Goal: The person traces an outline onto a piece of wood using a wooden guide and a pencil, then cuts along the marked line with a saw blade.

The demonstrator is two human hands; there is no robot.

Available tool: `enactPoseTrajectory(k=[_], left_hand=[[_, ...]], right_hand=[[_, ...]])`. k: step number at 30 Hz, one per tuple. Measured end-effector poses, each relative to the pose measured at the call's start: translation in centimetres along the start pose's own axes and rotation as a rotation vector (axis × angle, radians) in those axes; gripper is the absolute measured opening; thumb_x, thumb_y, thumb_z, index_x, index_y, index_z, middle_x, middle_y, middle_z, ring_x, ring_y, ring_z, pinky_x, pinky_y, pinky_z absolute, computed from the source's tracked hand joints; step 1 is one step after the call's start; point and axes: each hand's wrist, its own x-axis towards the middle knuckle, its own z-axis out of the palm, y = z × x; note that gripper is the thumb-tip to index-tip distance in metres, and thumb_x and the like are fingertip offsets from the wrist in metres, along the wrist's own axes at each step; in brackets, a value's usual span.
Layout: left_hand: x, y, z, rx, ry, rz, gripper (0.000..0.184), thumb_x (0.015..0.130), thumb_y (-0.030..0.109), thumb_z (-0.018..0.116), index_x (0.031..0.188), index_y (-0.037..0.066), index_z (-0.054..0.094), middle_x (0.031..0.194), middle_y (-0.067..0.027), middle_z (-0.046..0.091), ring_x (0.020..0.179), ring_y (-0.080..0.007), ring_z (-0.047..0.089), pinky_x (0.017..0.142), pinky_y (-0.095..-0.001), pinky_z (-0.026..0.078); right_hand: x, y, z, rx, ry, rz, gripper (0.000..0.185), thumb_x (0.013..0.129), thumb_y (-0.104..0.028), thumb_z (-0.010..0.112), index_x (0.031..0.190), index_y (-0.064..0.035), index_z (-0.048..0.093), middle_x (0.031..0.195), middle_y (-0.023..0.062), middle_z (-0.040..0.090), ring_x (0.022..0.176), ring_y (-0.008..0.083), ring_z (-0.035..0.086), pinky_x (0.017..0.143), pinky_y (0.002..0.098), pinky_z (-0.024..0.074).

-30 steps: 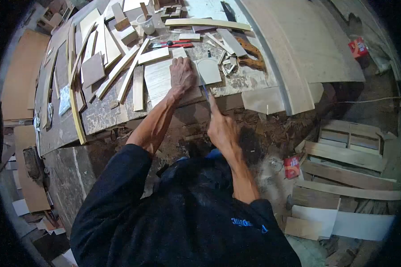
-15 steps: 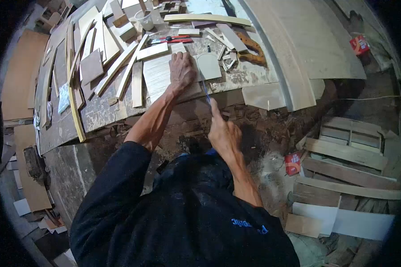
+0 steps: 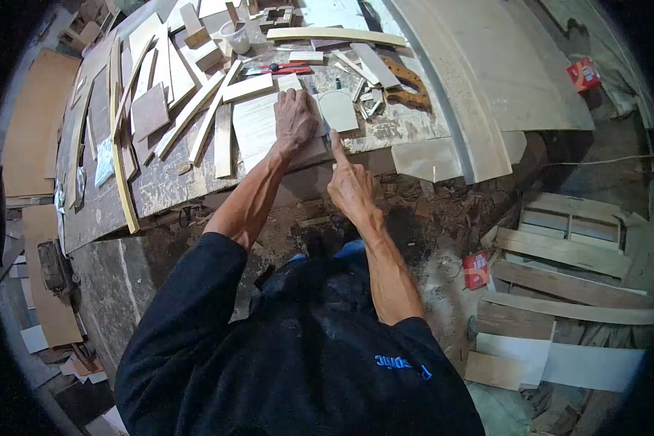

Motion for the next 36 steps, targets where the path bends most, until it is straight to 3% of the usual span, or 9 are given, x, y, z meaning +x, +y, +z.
enactPoseTrajectory(k=[3,13,21,24,25,28,29,32,36], left_hand=[[0.0,-0.2,0.2,-0.019,0.038,0.020,0.029,0.078,0.018,0.060,0.103,0.004,0.057,0.098,-0.0155,0.054,0.098,-0.0344,0.050,0.079,-0.0477,0.042],[0.1,0.0,-0.1,0.010,-0.032,-0.005,0.030,0.075,0.016,0.059,0.102,0.002,0.058,0.098,-0.0147,0.053,0.099,-0.0349,0.050,0.081,-0.0462,0.042],[0.1,0.3,-0.3,-0.003,-0.002,-0.008,0.022,0.078,0.016,0.059,0.096,0.003,0.058,0.098,-0.0165,0.055,0.098,-0.0348,0.050,0.082,-0.0480,0.041],[0.1,0.1,0.1,0.001,0.005,-0.008,0.020,0.081,0.016,0.058,0.096,0.003,0.058,0.097,-0.0168,0.055,0.099,-0.0348,0.051,0.082,-0.0474,0.041],[0.2,-0.1,0.2,-0.003,-0.058,-0.040,0.033,0.072,0.013,0.063,0.103,0.004,0.055,0.102,-0.0153,0.054,0.101,-0.0365,0.049,0.084,-0.0479,0.042],[0.1,-0.2,0.5,-0.015,-0.031,-0.027,0.035,0.071,0.014,0.064,0.103,0.005,0.055,0.102,-0.0152,0.053,0.101,-0.0362,0.049,0.084,-0.0476,0.042],[0.2,-0.2,0.5,-0.002,-0.065,-0.022,0.037,0.069,0.014,0.065,0.103,0.005,0.055,0.101,-0.0153,0.053,0.101,-0.0358,0.048,0.084,-0.0471,0.042],[0.1,-0.3,-0.1,-0.016,-0.063,-0.015,0.039,0.068,0.014,0.066,0.104,0.005,0.055,0.101,-0.0152,0.053,0.102,-0.0356,0.048,0.084,-0.0472,0.042],[0.2,-0.3,0.5,0.013,-0.052,-0.036,0.041,0.068,0.015,0.067,0.105,0.004,0.057,0.100,-0.0150,0.054,0.101,-0.0354,0.050,0.086,-0.0473,0.042]], right_hand=[[-0.3,-0.6,0.0,-0.053,-0.030,0.038,0.066,0.094,-0.016,0.051,0.154,-0.0274,0.025,0.072,0.0315,0.063,0.072,0.0505,0.063,0.067,0.0580,0.0486],[-8.7,-0.5,-2.4,-0.062,-0.045,0.120,0.063,0.096,-0.017,0.050,0.154,-0.0280,0.028,0.062,0.0268,0.060,0.057,0.0441,0.062,0.057,0.0537,0.0473],[-1.5,-0.7,0.2,-0.094,0.057,0.051,0.059,0.095,-0.018,0.053,0.150,-0.0277,0.037,0.065,0.0261,0.062,0.064,0.0433,0.065,0.064,0.0535,0.0504],[-5.8,-0.2,-1.3,-0.069,0.088,-0.030,0.062,0.094,-0.013,0.053,0.152,-0.0238,0.033,0.057,0.0217,0.061,0.053,0.0412,0.062,0.055,0.0523,0.0488],[-7.5,-0.7,-2.6,-0.072,-0.057,0.096,0.062,0.094,-0.012,0.053,0.152,-0.0230,0.034,0.056,0.0209,0.060,0.052,0.0402,0.062,0.055,0.0522,0.0494],[-7.2,-0.5,-2.0,-0.107,-0.022,0.064,0.062,0.095,-0.013,0.053,0.152,-0.0234,0.033,0.056,0.0212,0.060,0.052,0.0397,0.062,0.055,0.0523,0.0494],[-5.1,0.7,0.1,-0.070,0.135,-0.067,0.062,0.096,-0.014,0.053,0.153,-0.0258,0.032,0.058,0.0229,0.060,0.054,0.0414,0.062,0.056,0.0525,0.0493],[-1.5,0.1,1.2,-0.063,0.104,-0.018,0.064,0.095,-0.018,0.051,0.154,-0.0279,0.027,0.056,0.0243,0.058,0.057,0.0460,0.060,0.059,0.0553,0.0476],[-6.4,0.0,-0.7,-0.039,0.089,-0.007,0.061,0.094,-0.016,0.053,0.152,-0.0279,0.034,0.060,0.0248,0.060,0.058,0.0466,0.060,0.058,0.0551,0.0471]])
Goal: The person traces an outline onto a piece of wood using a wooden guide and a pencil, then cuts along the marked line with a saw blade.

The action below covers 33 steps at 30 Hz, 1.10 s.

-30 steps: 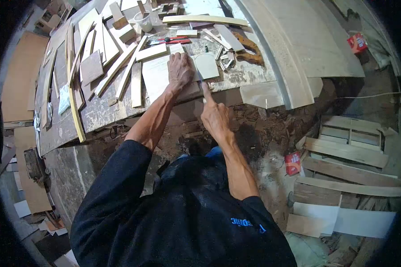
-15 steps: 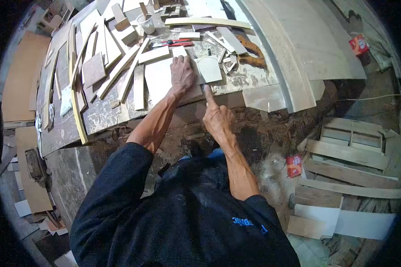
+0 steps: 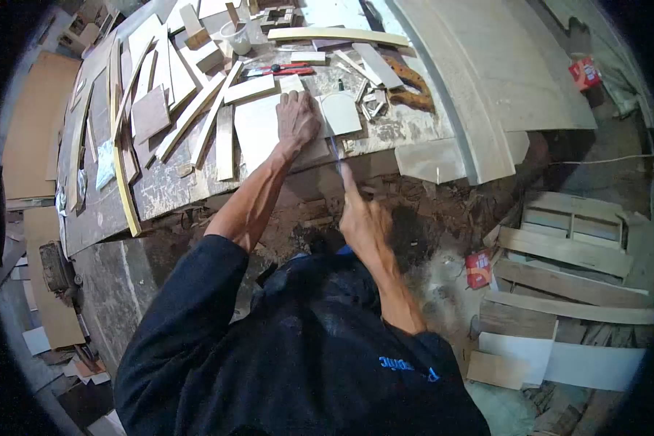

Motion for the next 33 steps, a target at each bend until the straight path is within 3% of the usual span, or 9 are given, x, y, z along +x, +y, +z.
enactPoseTrajectory(k=[1,8,12,13,16,17,20,22,33], left_hand=[[-0.1,0.0,0.0,0.010,0.007,0.005,0.038,0.069,0.015,0.066,0.103,0.004,0.057,0.100,-0.0151,0.054,0.100,-0.0355,0.050,0.085,-0.0467,0.043],[-0.1,0.4,-0.9,0.034,-0.030,0.002,0.031,0.076,0.017,0.061,0.103,0.003,0.059,0.101,-0.0153,0.055,0.101,-0.0341,0.050,0.083,-0.0467,0.042],[-0.1,0.0,-0.2,-0.015,0.015,0.020,0.029,0.076,0.017,0.060,0.102,0.003,0.059,0.100,-0.0160,0.056,0.100,-0.0347,0.051,0.083,-0.0474,0.042],[-0.2,0.0,-0.4,0.001,-0.001,0.033,0.028,0.076,0.017,0.060,0.101,0.003,0.058,0.100,-0.0156,0.055,0.100,-0.0346,0.051,0.083,-0.0475,0.042],[-0.2,-0.2,-0.1,0.010,-0.008,0.041,0.037,0.070,0.017,0.068,0.103,0.006,0.056,0.103,-0.0142,0.053,0.101,-0.0349,0.049,0.084,-0.0465,0.042],[-0.4,-0.4,0.1,0.014,-0.003,0.030,0.037,0.070,0.018,0.068,0.103,0.006,0.056,0.103,-0.0143,0.053,0.102,-0.0350,0.049,0.085,-0.0465,0.042],[-0.1,-0.3,0.6,0.008,0.030,0.011,0.032,0.074,0.017,0.065,0.102,0.005,0.057,0.102,-0.0146,0.054,0.101,-0.0347,0.050,0.084,-0.0468,0.042],[-0.2,0.2,0.0,-0.009,0.060,0.009,0.021,0.081,0.016,0.058,0.098,0.004,0.059,0.098,-0.0147,0.056,0.099,-0.0336,0.051,0.082,-0.0474,0.041],[0.0,0.5,-0.5,0.038,-0.042,-0.028,0.027,0.077,0.016,0.061,0.101,0.004,0.059,0.102,-0.0162,0.056,0.101,-0.0352,0.051,0.084,-0.0469,0.043]], right_hand=[[-1.4,-0.6,-1.3,0.035,-0.107,0.110,0.061,0.093,-0.015,0.054,0.151,-0.0269,0.037,0.060,0.0253,0.060,0.058,0.0462,0.061,0.057,0.0549,0.0468],[4.6,0.3,2.3,-0.091,0.024,-0.022,0.061,0.096,-0.017,0.051,0.153,-0.0246,0.032,0.061,0.0247,0.061,0.056,0.0454,0.060,0.056,0.0546,0.0459],[-0.7,1.1,1.2,0.087,-0.025,0.037,0.060,0.095,-0.016,0.052,0.152,-0.0240,0.034,0.059,0.0238,0.060,0.053,0.0434,0.060,0.054,0.0525,0.0461],[-1.0,1.6,1.8,0.062,0.031,-0.030,0.061,0.096,-0.016,0.053,0.153,-0.0220,0.033,0.052,0.0189,0.056,0.045,0.0355,0.057,0.049,0.0502,0.0433],[2.7,1.6,2.9,-0.035,0.050,-0.060,0.063,0.097,-0.017,0.052,0.154,-0.0217,0.029,0.050,0.0181,0.054,0.043,0.0341,0.055,0.047,0.0499,0.0412],[4.0,1.1,3.1,-0.025,0.028,-0.010,0.061,0.096,-0.016,0.053,0.153,-0.0252,0.033,0.061,0.0241,0.060,0.054,0.0423,0.061,0.052,0.0501,0.0449],[2.9,0.6,2.5,-0.053,-0.036,0.059,0.060,0.096,-0.016,0.052,0.152,-0.0248,0.033,0.058,0.0226,0.058,0.052,0.0421,0.059,0.050,0.0505,0.0435],[0.4,2.0,3.5,0.023,0.072,-0.018,0.062,0.096,-0.016,0.053,0.154,-0.0256,0.030,0.053,0.0188,0.055,0.045,0.0378,0.055,0.047,0.0494,0.0419],[-2.0,2.3,1.9,0.009,0.026,0.014,0.064,0.096,-0.016,0.053,0.154,-0.0285,0.029,0.052,0.0191,0.053,0.044,0.0345,0.055,0.048,0.0475,0.0427]])
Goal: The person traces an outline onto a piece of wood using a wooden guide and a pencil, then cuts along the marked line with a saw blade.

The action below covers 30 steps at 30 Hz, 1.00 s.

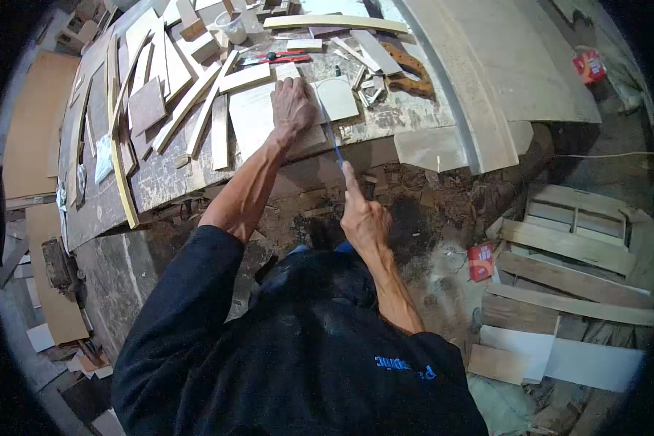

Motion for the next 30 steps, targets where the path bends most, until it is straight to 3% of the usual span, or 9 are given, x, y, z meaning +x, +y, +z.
enactPoseTrajectory(k=[5,11,12,18,23,27,30], left_hand=[[0.1,-0.7,0.6,-0.009,0.030,0.019,0.029,0.079,0.018,0.062,0.104,0.005,0.058,0.104,-0.0159,0.055,0.103,-0.0357,0.050,0.086,-0.0476,0.042],[0.1,-0.8,1.2,-0.036,0.097,0.034,0.030,0.076,0.020,0.061,0.100,0.002,0.059,0.100,-0.0167,0.057,0.101,-0.0349,0.052,0.083,-0.0478,0.042],[0.1,-0.4,0.1,-0.026,0.052,0.049,0.028,0.076,0.018,0.060,0.100,0.003,0.060,0.100,-0.0166,0.057,0.101,-0.0345,0.051,0.084,-0.0475,0.042],[-0.3,-0.3,0.1,-0.034,0.018,0.014,0.037,0.070,0.013,0.066,0.106,0.004,0.057,0.103,-0.0148,0.054,0.103,-0.0356,0.050,0.086,-0.0468,0.042],[0.3,-0.3,-0.1,-0.040,0.018,0.027,0.036,0.071,0.012,0.064,0.106,0.004,0.057,0.103,-0.0154,0.054,0.103,-0.0357,0.050,0.085,-0.0472,0.042],[0.5,-0.5,0.6,-0.036,0.052,0.028,0.035,0.071,0.012,0.063,0.105,0.004,0.056,0.102,-0.0160,0.055,0.102,-0.0361,0.050,0.084,-0.0478,0.042],[0.1,-0.6,0.5,-0.050,0.019,0.030,0.036,0.071,0.013,0.063,0.105,0.005,0.056,0.103,-0.0162,0.054,0.103,-0.0362,0.049,0.085,-0.0482,0.042]], right_hand=[[-1.3,-1.0,-1.7,-0.008,-0.059,0.055,0.063,0.095,-0.015,0.053,0.153,-0.0286,0.032,0.052,0.0190,0.055,0.048,0.0380,0.059,0.048,0.0487,0.0434],[5.8,-1.9,0.4,-0.025,0.003,-0.003,0.063,0.094,-0.016,0.055,0.152,-0.0275,0.034,0.056,0.0224,0.057,0.052,0.0417,0.059,0.053,0.0511,0.0447],[5.8,-1.5,1.0,-0.038,0.020,-0.039,0.063,0.096,-0.017,0.053,0.154,-0.0253,0.030,0.054,0.0192,0.058,0.045,0.0382,0.057,0.051,0.0510,0.0452],[0.8,-2.2,-2.5,-0.041,-0.083,0.028,0.063,0.095,-0.015,0.053,0.153,-0.0230,0.032,0.054,0.0199,0.059,0.046,0.0366,0.058,0.052,0.0502,0.0461],[6.5,-1.1,1.4,-0.158,0.067,-0.113,0.061,0.095,-0.017,0.053,0.152,-0.0210,0.034,0.052,0.0188,0.056,0.045,0.0345,0.056,0.049,0.0489,0.0438],[2.2,-1.8,-2.0,-0.007,-0.074,-0.008,0.061,0.094,-0.016,0.054,0.152,-0.0194,0.034,0.054,0.0193,0.058,0.047,0.0325,0.059,0.050,0.0472,0.0458],[1.4,-1.7,-1.7,-0.035,-0.057,-0.007,0.061,0.095,-0.015,0.052,0.152,-0.0240,0.033,0.058,0.0227,0.060,0.054,0.0402,0.062,0.054,0.0524,0.0487]])
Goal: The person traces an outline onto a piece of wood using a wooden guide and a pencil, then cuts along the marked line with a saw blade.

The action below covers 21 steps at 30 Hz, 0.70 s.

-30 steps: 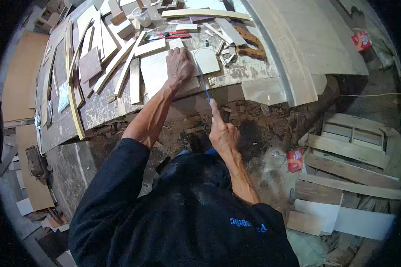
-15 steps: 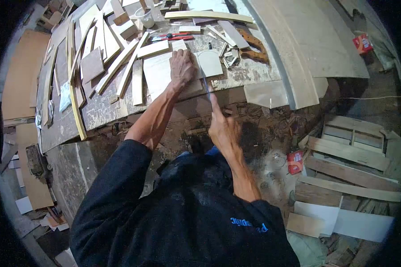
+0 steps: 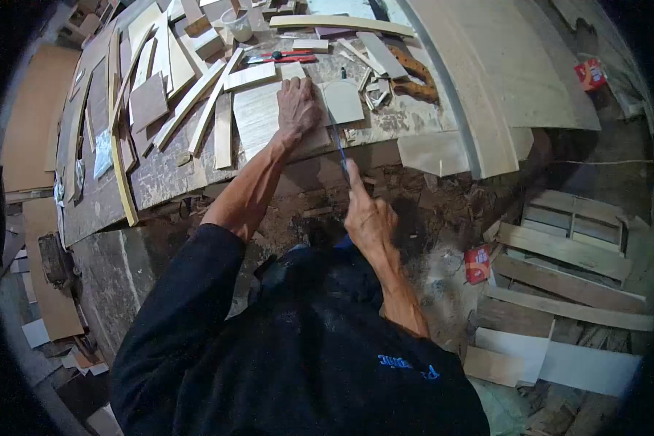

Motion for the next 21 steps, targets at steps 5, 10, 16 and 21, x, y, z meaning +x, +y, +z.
enactPoseTrajectory(k=[5,10,16,21], left_hand=[[0.3,0.3,-0.7,-0.016,0.000,-0.016,0.038,0.070,0.013,0.064,0.106,0.006,0.056,0.103,-0.0150,0.053,0.104,-0.0357,0.048,0.085,-0.0477,0.041],[0.2,-0.1,0.0,-0.005,0.010,-0.019,0.040,0.069,0.013,0.065,0.107,0.006,0.056,0.103,-0.0152,0.054,0.103,-0.0357,0.049,0.086,-0.0470,0.042],[0.0,0.1,-0.3,-0.001,0.028,0.008,0.034,0.072,0.013,0.062,0.105,0.006,0.057,0.101,-0.0151,0.055,0.102,-0.0356,0.050,0.083,-0.0468,0.042],[0.0,0.3,-0.3,-0.009,0.015,-0.018,0.034,0.072,0.013,0.064,0.105,0.005,0.057,0.100,-0.0156,0.055,0.101,-0.0357,0.050,0.083,-0.0471,0.042]], right_hand=[[5.7,-0.1,1.8,-0.063,0.029,-0.004,0.059,0.096,-0.017,0.052,0.151,-0.0274,0.033,0.063,0.0262,0.061,0.062,0.0469,0.062,0.059,0.0547,0.0477],[-0.8,0.0,-1.0,0.076,-0.090,0.061,0.063,0.094,-0.016,0.052,0.152,-0.0265,0.032,0.066,0.0270,0.063,0.063,0.0468,0.063,0.060,0.0555,0.0483],[5.2,-0.6,2.2,0.007,0.009,0.043,0.062,0.095,-0.017,0.052,0.152,-0.0304,0.031,0.066,0.0273,0.062,0.065,0.0475,0.063,0.063,0.0570,0.0488],[-0.8,0.5,-0.2,0.130,-0.058,0.070,0.065,0.094,-0.013,0.055,0.153,-0.0283,0.030,0.063,0.0268,0.061,0.061,0.0439,0.064,0.058,0.0546,0.0474]])
